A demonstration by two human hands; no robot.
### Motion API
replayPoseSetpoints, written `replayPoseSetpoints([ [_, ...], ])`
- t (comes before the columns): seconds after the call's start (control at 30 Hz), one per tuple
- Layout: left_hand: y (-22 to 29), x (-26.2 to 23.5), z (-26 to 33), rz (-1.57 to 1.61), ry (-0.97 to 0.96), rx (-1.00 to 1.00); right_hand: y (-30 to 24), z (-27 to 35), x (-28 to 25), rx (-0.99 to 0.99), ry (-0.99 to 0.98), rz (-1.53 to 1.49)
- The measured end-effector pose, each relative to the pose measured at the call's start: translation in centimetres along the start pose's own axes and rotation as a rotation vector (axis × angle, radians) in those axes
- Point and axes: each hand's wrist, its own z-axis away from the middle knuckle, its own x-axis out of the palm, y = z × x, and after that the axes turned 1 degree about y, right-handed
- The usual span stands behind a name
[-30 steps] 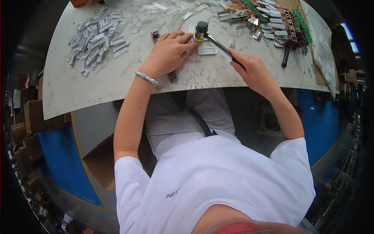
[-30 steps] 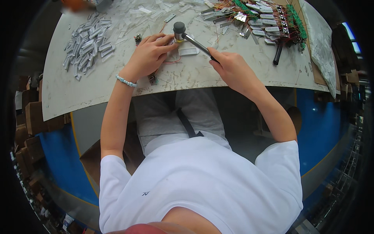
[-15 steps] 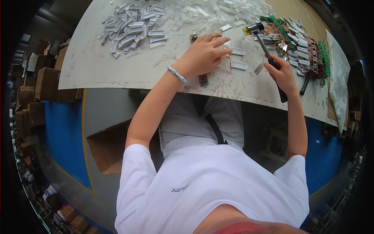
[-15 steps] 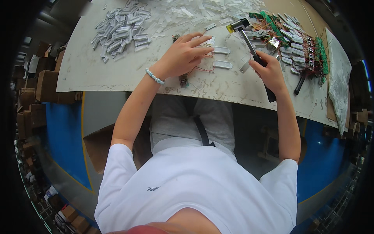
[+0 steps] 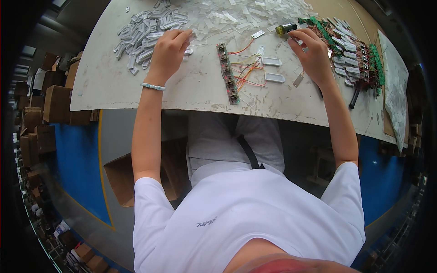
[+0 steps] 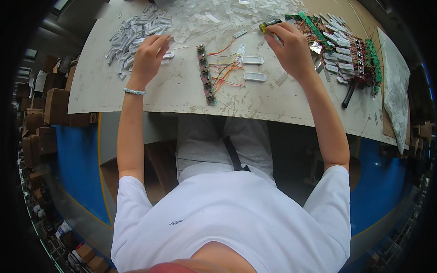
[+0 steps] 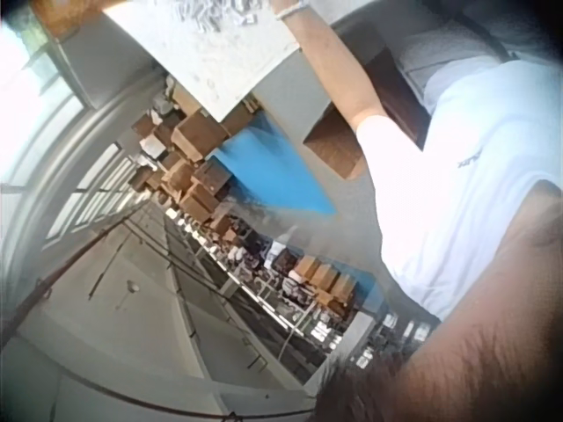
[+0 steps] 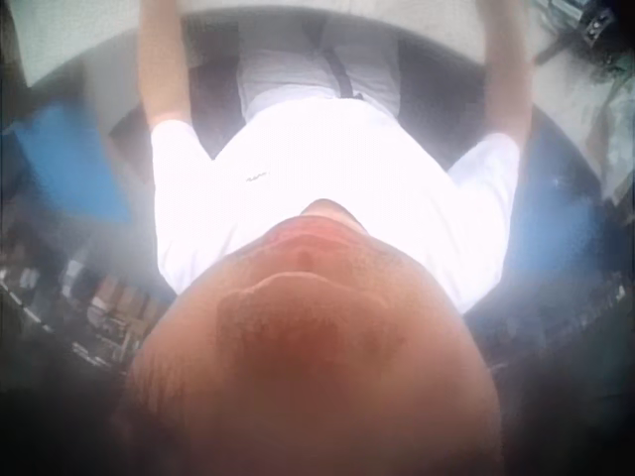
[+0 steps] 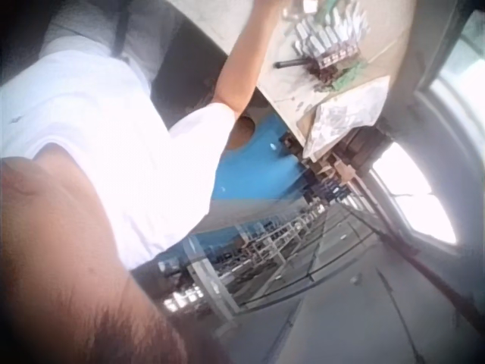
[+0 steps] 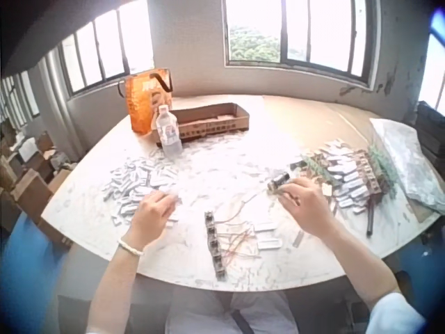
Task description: Assembling small electrical components into housings using a hammer and manual placement.
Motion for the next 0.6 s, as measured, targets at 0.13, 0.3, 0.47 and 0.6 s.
replayPoseSetpoints([
  [0.13, 7.8, 0.9, -3.1, 0.254, 0.126, 0.099, -4.2, -1.7, 2.4, 0.240, -0.248, -1.021],
  [0.3, 13.1, 4.4, -5.0, 0.422, 0.197, 0.099, -1.0, -1.7, 5.1, 0.272, -0.147, -1.261],
  [0.47, 11.6, 7.2, -4.6, 0.452, 0.013, -0.051, 2.4, 0.1, 4.4, 0.288, -0.166, -0.467],
  [0.6, 11.0, 8.9, -4.8, 0.531, -0.117, -0.161, 1.8, 1.6, 3.1, 0.217, -0.437, -0.373],
])
